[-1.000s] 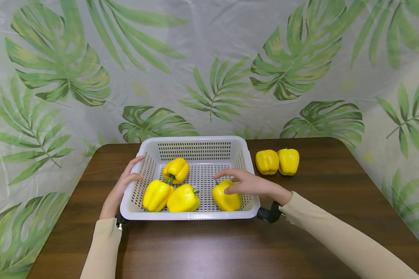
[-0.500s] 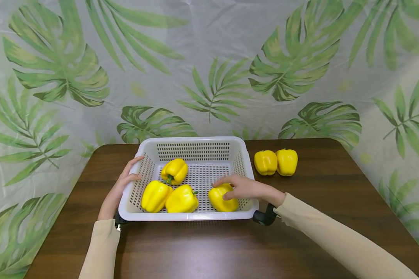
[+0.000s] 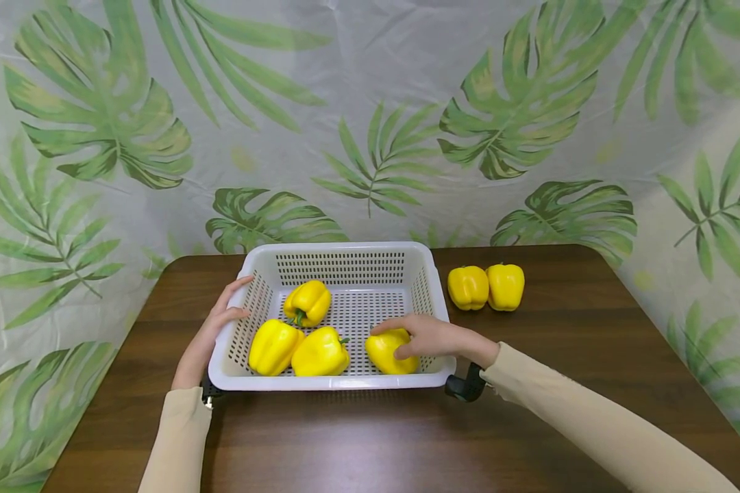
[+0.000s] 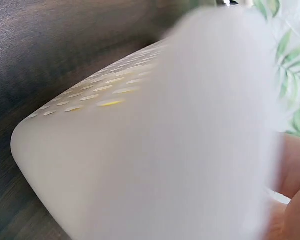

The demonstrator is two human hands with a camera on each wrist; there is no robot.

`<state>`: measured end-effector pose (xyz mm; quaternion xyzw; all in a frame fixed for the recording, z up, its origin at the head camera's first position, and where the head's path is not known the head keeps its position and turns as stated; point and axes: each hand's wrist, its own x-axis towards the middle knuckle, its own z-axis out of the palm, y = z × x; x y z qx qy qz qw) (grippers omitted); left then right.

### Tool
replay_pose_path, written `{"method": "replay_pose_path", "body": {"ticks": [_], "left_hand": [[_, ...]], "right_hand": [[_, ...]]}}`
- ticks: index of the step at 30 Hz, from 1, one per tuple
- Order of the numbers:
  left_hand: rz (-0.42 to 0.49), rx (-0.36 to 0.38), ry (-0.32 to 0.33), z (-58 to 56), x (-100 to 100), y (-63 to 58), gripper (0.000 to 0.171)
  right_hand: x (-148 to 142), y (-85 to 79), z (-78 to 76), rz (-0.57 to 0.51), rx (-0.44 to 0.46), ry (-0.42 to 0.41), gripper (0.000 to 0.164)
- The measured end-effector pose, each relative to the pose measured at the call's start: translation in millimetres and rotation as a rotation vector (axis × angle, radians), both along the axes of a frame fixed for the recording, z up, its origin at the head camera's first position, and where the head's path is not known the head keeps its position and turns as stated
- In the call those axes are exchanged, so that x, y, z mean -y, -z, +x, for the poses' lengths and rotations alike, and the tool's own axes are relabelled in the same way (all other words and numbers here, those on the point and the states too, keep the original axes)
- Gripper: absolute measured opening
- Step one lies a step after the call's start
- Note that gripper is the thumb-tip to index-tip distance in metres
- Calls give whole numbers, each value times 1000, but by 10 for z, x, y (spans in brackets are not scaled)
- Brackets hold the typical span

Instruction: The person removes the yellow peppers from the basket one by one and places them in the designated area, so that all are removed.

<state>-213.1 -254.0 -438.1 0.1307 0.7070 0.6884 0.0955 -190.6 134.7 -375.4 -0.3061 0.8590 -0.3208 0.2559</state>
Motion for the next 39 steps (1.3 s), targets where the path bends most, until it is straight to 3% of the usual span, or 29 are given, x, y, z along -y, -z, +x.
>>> {"method": "replay_pose_path", "body": {"ticks": [5,17,29,39], "left_hand": [[-14,5,-5,4,11,7,58],[-16,11,-2,3,10,4,59],[-14,15,1,-8,20,21,59],[-10,5,5,-10,19,22,59]], "right_hand": [[6,11,-9,-11,-22,23,46],[12,12,16,-100,-11,167,44],[24,41,8,-180,-33,189,39],[-51,-26,-23,-285,30,198,39]]}}
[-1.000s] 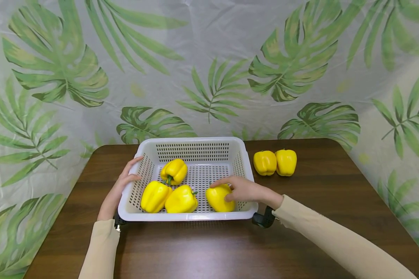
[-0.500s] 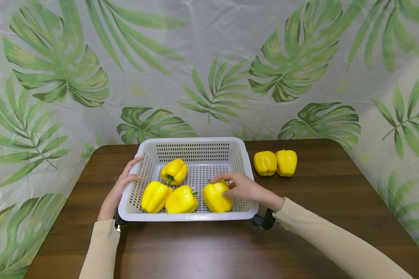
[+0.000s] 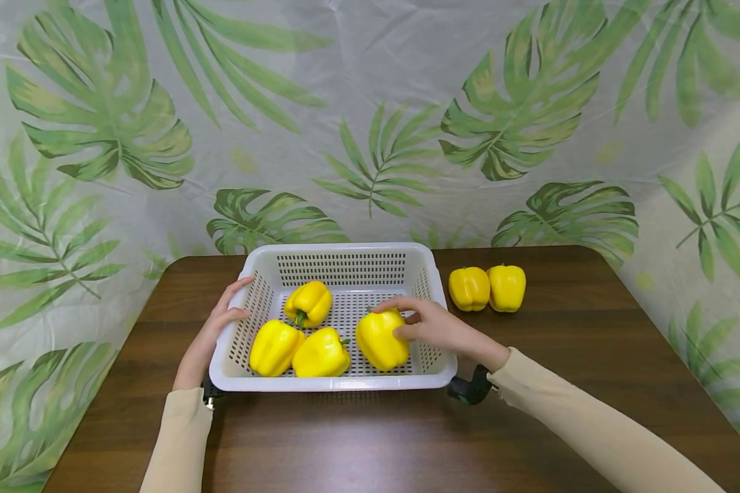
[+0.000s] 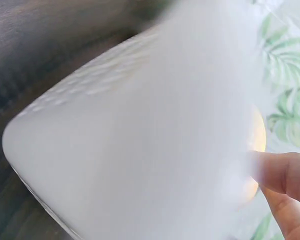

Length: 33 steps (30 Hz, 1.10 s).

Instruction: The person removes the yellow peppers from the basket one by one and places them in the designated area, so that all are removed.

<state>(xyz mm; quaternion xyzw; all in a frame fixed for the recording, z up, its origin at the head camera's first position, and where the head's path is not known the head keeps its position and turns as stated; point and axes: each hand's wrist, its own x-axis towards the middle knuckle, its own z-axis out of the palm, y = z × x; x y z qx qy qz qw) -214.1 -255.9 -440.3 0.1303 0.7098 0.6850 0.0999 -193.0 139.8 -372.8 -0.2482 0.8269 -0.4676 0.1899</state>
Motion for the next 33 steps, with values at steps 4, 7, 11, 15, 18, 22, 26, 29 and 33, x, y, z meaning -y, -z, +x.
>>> {"method": "replay_pose_path", "body": {"ticks": [4,7,11,15,18,22,26,29,33], "left_hand": [[16,-20,1,-21,-8,4,59],[25,-28,1,-30,-13,7,59],[33,-24,-2,-25,-15,13,58],[18,-3,-10,-6,-13,9,58],[0,18,-15,15,-13,-2,59],[-10,43,-21,38,-19,-10,60],[-17,43,-24,39,-18,-12,60],[-19,29,-23,26,-16,-11,60],[-19,22,-23,18,-19,-13,61]], "right_hand": [[-48,-42,-25,-43,34,17,40],[-85,-84,-40,-71,50,29,41],[-163,-137,-52,-107,74,55,43],[-277,-167,-69,-153,84,72,44],[-370,-187,-83,-189,92,83,45],[-482,-213,-100,-212,83,112,46],[-572,-229,-113,-229,68,139,47],[-639,-240,-117,-237,68,159,47],[-731,-252,-124,-248,80,194,48]]}}
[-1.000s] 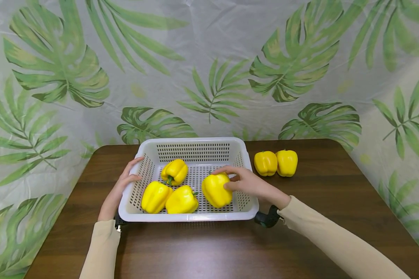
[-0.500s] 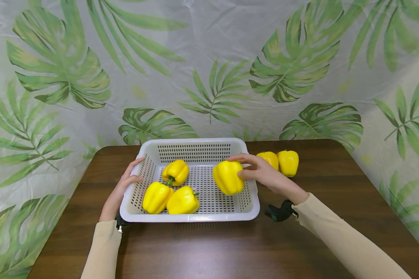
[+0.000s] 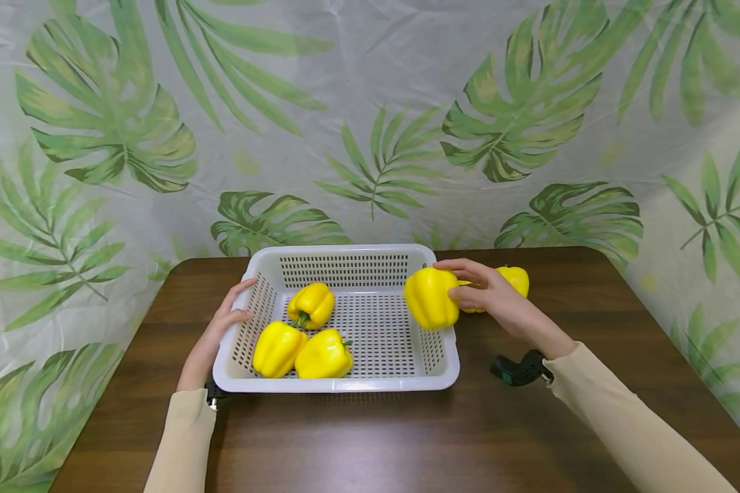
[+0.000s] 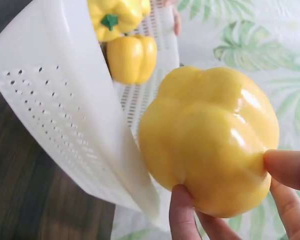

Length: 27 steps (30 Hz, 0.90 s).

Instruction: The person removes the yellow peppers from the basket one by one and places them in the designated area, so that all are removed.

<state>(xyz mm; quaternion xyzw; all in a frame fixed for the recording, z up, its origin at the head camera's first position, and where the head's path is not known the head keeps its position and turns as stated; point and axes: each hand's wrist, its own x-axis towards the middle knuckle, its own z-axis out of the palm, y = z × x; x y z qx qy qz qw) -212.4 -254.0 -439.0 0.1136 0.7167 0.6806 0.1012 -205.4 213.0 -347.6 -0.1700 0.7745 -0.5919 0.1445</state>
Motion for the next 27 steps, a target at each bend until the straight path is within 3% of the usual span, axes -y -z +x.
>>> {"method": "replay_pose_path", "body": {"ticks": [11,27], "left_hand": [[-13,3,1,5,-7,-10,62],[12,-11,6,-2,-3,1,60]], "right_hand": [[-234,-37,0,-26,6,80,52],[-498,37,-9,-42,-4,167,49]]}}
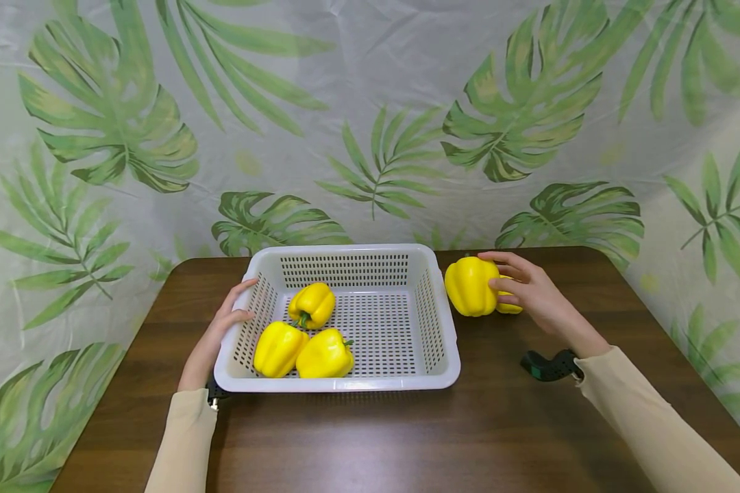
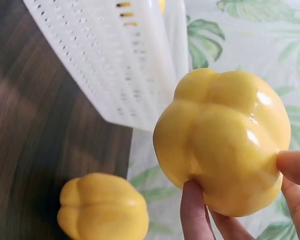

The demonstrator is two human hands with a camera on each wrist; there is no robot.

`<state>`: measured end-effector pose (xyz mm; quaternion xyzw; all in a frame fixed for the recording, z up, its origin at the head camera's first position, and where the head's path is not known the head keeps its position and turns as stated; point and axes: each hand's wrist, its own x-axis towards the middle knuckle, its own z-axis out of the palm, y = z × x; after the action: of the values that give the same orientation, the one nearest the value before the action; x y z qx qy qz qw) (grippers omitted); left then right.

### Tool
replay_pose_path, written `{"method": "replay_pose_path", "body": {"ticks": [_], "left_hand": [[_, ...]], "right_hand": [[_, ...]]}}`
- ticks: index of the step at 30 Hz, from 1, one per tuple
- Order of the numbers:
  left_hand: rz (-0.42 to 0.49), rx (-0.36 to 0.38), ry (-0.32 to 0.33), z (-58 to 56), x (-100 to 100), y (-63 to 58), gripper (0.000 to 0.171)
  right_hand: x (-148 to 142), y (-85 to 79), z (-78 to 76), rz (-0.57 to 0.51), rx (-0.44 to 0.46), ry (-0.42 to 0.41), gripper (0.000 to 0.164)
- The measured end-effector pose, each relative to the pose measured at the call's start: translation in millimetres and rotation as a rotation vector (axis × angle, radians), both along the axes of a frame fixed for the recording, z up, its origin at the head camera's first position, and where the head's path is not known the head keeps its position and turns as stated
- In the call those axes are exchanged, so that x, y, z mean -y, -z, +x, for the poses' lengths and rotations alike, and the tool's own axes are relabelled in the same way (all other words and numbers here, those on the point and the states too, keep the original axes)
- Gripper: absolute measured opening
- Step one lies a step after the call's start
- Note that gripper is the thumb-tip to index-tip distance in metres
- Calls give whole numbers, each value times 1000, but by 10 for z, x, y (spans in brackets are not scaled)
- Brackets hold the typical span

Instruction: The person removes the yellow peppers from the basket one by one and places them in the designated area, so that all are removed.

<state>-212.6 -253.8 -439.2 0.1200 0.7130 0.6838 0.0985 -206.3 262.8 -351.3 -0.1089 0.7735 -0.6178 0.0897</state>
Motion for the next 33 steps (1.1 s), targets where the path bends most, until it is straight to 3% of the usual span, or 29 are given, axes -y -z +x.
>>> {"method": "replay_pose_path", "body": {"ticks": [33], "left_hand": [[61,-89,-3,-92,-15,51,60]], "right_hand": [[-727,367,-100,1,-109,106,44]]}}
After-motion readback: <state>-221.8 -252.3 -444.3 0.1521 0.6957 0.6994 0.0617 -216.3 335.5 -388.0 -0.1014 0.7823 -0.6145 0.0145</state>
